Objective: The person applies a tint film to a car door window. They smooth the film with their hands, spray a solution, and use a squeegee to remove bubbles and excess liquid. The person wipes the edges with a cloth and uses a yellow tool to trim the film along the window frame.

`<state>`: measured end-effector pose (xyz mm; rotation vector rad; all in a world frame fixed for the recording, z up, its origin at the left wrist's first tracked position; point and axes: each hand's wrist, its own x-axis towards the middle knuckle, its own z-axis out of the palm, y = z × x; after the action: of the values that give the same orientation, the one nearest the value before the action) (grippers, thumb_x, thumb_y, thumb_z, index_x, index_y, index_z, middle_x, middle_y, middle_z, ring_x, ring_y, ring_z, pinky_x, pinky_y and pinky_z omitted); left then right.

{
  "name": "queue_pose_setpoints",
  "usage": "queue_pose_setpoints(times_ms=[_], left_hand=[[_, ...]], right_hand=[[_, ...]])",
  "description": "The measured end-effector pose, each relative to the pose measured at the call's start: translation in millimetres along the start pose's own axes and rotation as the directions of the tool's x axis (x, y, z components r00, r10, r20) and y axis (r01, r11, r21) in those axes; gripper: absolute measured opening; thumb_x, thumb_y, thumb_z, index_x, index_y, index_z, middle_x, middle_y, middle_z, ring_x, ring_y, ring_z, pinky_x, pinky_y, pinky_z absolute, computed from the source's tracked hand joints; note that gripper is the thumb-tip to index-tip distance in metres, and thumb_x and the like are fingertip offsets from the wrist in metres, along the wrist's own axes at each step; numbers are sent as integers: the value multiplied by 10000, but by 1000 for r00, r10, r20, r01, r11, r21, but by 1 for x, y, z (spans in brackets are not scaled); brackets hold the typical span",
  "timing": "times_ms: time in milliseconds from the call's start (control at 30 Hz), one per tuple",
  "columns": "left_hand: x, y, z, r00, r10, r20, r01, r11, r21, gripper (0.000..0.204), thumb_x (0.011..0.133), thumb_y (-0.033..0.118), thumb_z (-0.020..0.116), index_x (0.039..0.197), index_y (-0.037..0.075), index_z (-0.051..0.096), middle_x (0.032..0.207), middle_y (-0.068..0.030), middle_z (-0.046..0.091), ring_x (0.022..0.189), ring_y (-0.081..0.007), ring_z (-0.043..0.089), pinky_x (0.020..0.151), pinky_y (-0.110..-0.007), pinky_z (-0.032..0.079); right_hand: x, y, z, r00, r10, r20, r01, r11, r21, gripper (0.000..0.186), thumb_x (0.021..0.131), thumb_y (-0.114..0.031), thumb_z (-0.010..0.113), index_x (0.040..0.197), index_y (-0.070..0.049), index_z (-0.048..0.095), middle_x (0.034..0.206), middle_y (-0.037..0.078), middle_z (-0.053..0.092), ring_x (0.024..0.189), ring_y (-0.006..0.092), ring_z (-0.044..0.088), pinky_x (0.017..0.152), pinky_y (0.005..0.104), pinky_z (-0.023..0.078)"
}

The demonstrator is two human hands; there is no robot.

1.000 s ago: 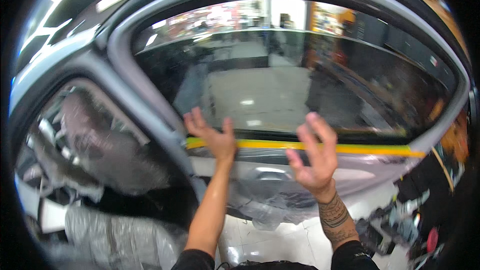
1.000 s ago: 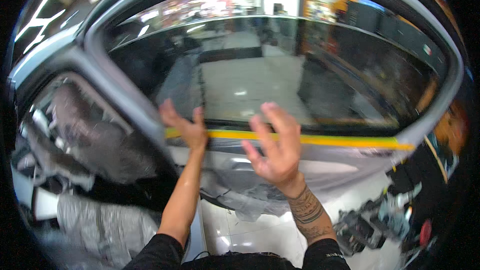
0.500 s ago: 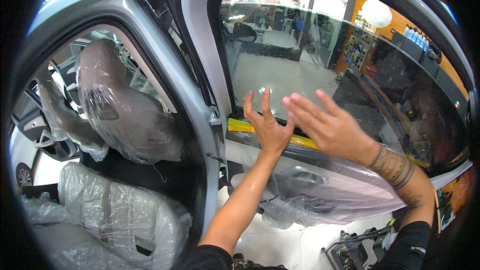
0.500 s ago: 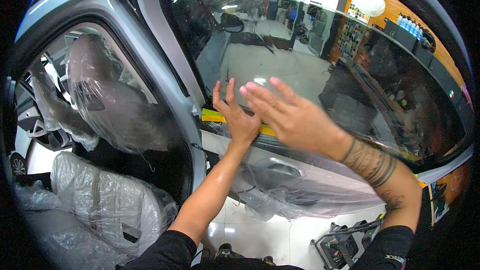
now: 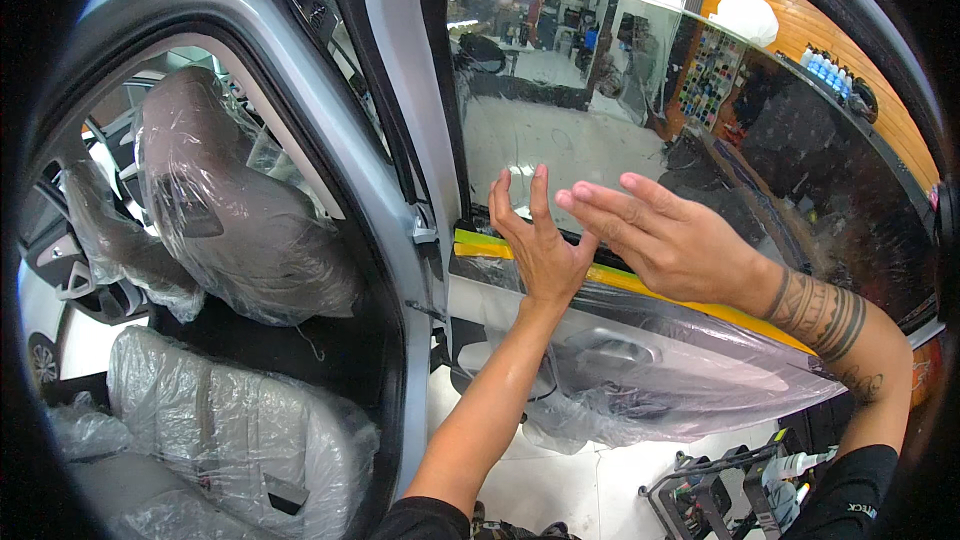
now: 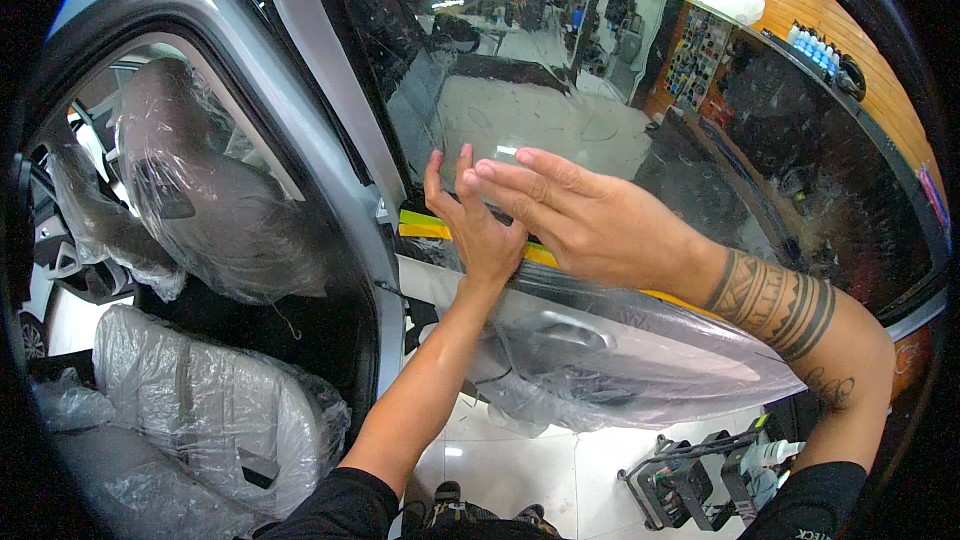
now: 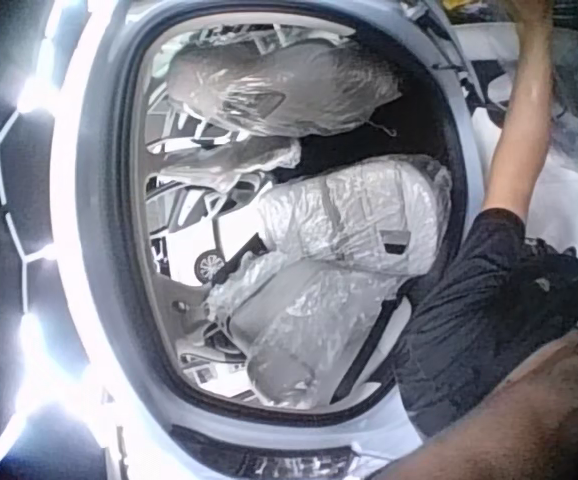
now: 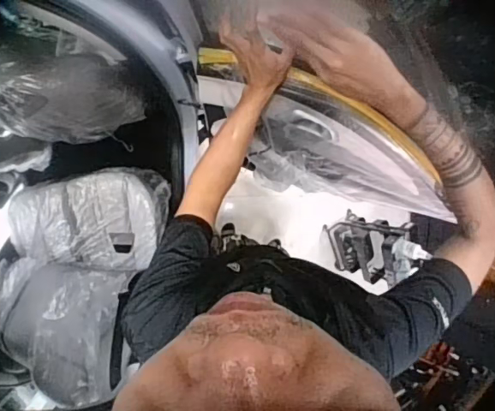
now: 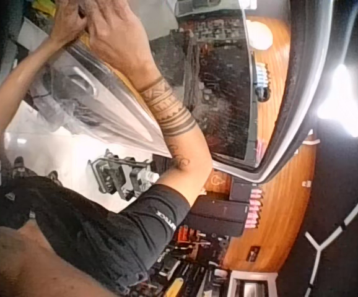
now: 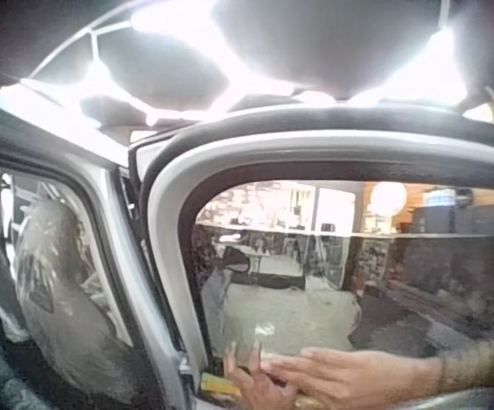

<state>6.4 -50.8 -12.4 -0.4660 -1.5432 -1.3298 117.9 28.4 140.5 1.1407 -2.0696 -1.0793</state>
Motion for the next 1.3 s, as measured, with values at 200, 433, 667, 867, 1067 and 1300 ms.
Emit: queue_pose_setpoints(times_ms=[200, 433, 667, 867, 1067, 1300], left_hand=[[1, -2, 2, 1000, 16, -17, -16, 1000, -3, 810, 718, 291, 745, 1386, 164, 305, 1364, -246, 213, 1248, -462, 241, 1005, -566, 262], [0, 0, 2, 1000, -3, 10, 3, 1000, 25, 837, 727, 345, 742, 1401, 162, 281, 1365, -250, 219, 1247, -462, 245, 1011, -562, 259], [-3, -7, 3, 999, -16, 47, 14, 999, 50, 843, 726, 330, 733, 1415, 166, 277, 1381, -243, 211, 1256, -463, 232, 1023, -560, 243], [-11, -10, 10, 998, -59, 28, 61, 996, -72, 829, 732, 337, 722, 1408, 140, 284, 1389, -233, 231, 1284, -444, 224, 1046, -545, 228], [-17, -5, 4, 999, 8, -48, -7, 1000, 19, 754, 779, 312, 696, 1396, 97, 319, 1394, -214, 241, 1287, -397, 249, 1057, -508, 232], [-10, -7, 9, 994, 74, -84, -71, 997, 38, 655, 834, 305, 659, 1370, 65, 367, 1373, -203, 277, 1279, -367, 271, 1061, -478, 226]], right_hand=[[3, 13, -3, 999, 21, 43, -22, 1000, 11, 602, 708, -172, 545, 1252, 82, 496, 1414, 141, 391, 1325, 257, 352, 1131, 384, 227], [11, 31, 9, 987, 154, -51, -156, 987, -26, 661, 739, -141, 570, 1350, 43, 396, 1472, 126, 309, 1369, 253, 279, 1156, 389, 155], [32, 6, 33, 969, -77, -234, 32, 981, -190, 638, 742, -158, 567, 1345, 0, 429, 1480, 110, 301, 1369, 219, 282, 1158, 385, 160], [39, 10, 12, 989, -9, -149, 11, 1000, 15, 634, 728, -202, 555, 1311, 24, 451, 1433, 191, 346, 1347, 275, 316, 1147, 381, 197], [3, -44, 3, 925, -29, -379, 142, 951, 273, 448, 751, -193, 543, 1121, 60, 546, 1323, 197, 465, 1272, 306, 407, 1093, 417, 285], [-138, -63, -32, 810, 456, -369, -439, 888, 134, 373, 816, -166, 543, 1185, -111, 559, 1262, 149, 506, 1167, 285, 480, 932, 432, 397]])
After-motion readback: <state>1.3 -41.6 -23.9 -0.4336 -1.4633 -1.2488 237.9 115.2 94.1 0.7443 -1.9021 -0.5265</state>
